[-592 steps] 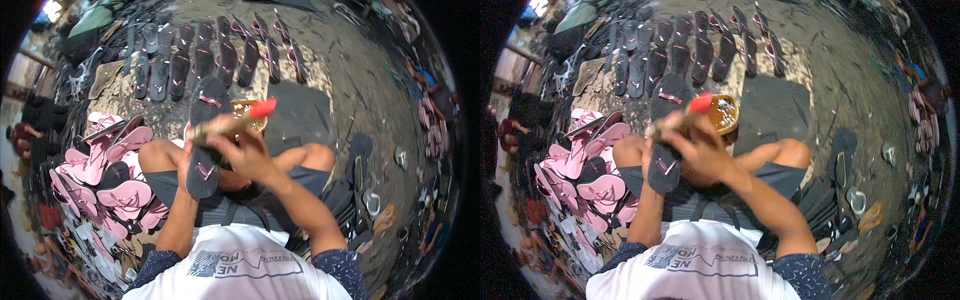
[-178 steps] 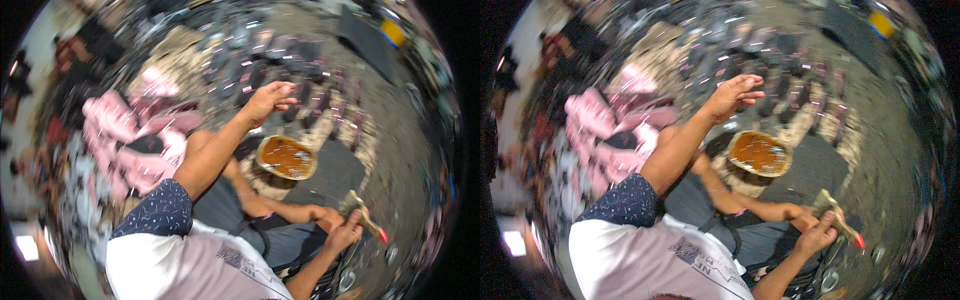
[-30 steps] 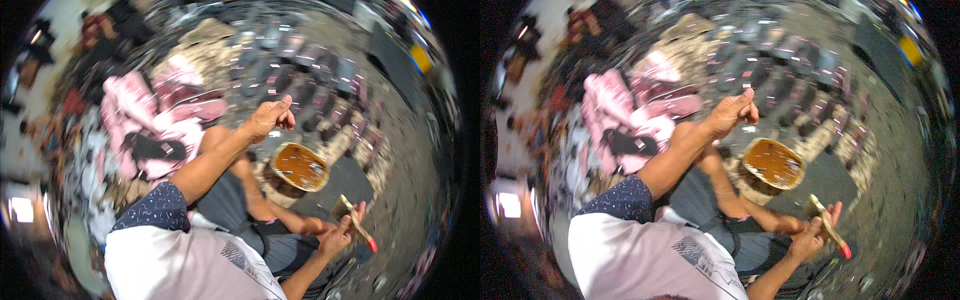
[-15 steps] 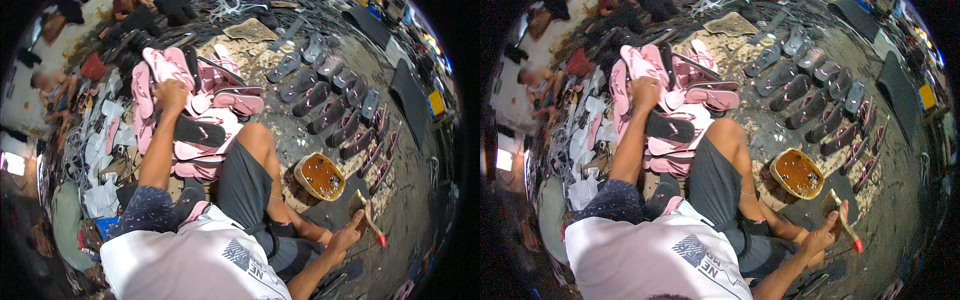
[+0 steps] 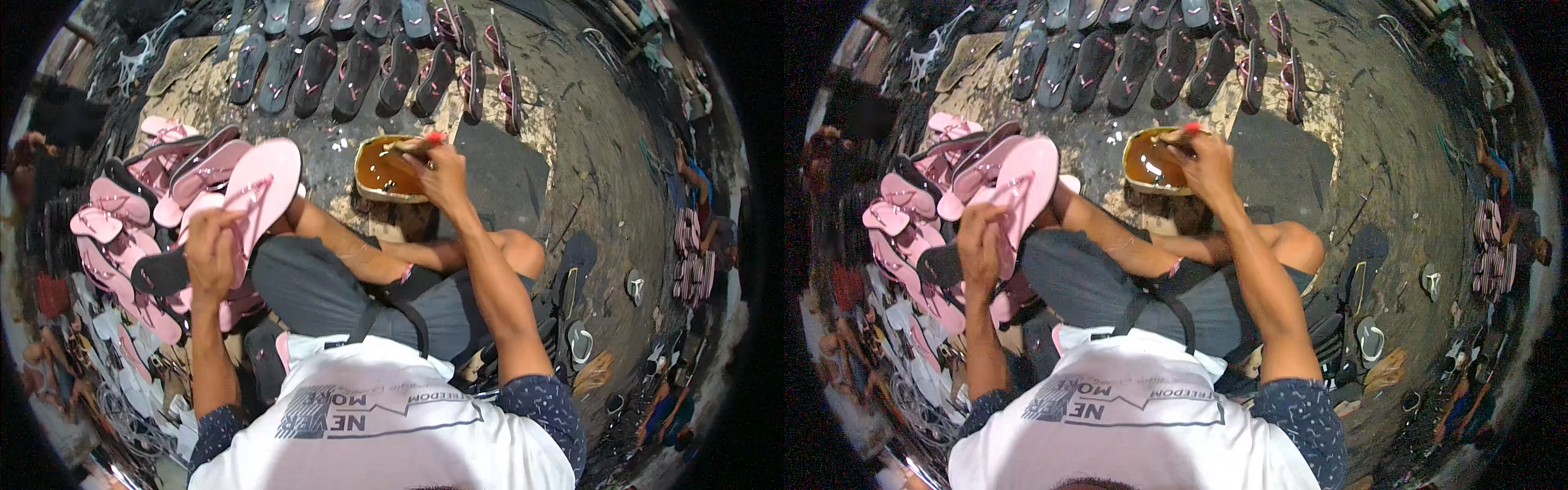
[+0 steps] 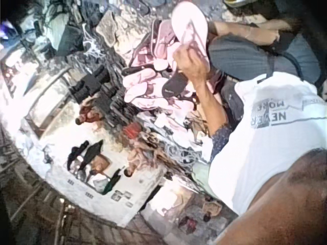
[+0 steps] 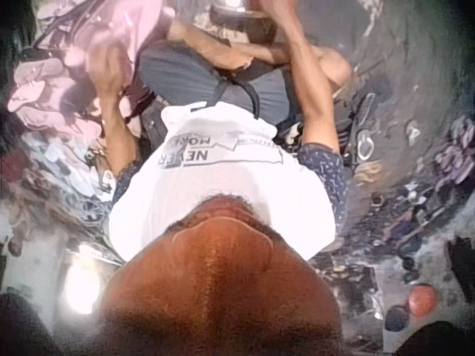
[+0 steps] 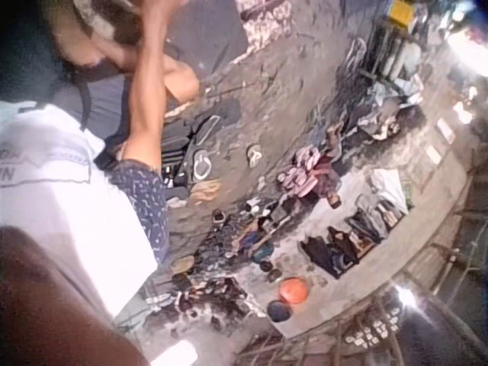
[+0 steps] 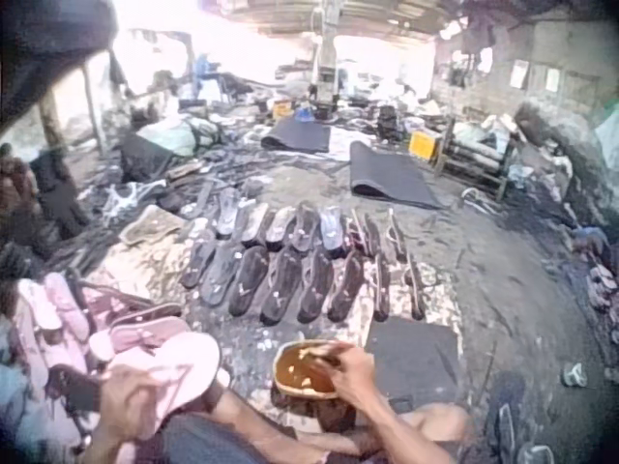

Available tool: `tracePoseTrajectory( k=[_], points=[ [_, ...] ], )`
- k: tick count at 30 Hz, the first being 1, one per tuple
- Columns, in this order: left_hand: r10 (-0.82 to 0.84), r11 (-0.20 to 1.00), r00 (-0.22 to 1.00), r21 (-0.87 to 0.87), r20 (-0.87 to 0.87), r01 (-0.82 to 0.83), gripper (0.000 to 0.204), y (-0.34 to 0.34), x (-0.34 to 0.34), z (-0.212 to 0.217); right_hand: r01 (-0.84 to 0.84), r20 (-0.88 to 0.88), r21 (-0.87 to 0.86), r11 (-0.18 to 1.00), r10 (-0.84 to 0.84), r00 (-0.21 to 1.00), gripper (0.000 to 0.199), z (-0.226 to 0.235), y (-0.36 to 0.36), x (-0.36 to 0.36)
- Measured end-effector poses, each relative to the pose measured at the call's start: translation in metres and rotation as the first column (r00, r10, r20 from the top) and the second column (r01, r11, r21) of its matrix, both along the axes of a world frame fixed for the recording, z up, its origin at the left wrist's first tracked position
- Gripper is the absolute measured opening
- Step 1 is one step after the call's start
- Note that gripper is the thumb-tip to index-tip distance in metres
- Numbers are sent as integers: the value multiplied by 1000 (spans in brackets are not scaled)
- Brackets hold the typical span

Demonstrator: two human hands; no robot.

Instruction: The person sits on the floor and repeatedly applies a brown adhesive to the soles of flip-flops using a brush. They pick up each slipper, coat the sole, and place it back in a pile.

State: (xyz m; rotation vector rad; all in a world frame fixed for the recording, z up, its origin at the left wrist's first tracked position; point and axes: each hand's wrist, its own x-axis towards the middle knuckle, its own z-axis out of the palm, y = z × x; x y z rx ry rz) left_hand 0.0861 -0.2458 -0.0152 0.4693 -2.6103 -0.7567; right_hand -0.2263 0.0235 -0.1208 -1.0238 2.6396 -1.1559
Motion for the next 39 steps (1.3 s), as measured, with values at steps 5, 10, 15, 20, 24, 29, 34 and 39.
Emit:
tracePoseTrajectory(
  k=[5,10,15,20,24,29,34,39],
  points=[
    [-17,981,997,-192,75,31,53,23,-8,3,-30,-78,-189,981,15,997,23,42,62,-8],
    [152,601,968,796,-200,70,51,9,-35,-9,349,97,-174,921,-337,937,27,71,115,-24],
    [194,-207,943,928,-271,309,60,105,-108,-11,295,470,-565,771,6,883,28,150,-5,38],
    [276,-660,908,625,-314,417,58,113,-125,-16,-155,-11,-762,628,228,974,24,105,-36,89],
    [200,-670,911,628,-361,396,56,122,-116,-25,-27,153,-754,657,214,965,20,118,-20,86],
    [82,-477,900,776,-427,412,52,132,-89,-20,184,288,-450,874,-53,956,35,164,-1,-2],
    [150,-403,910,817,-387,413,53,136,-100,-16,155,203,-686,711,-17,979,24,129,0,43],
    [171,-543,890,713,-423,444,52,132,-104,-13,-247,-356,-506,826,61,932,19,165,-11,7]
  ],
)
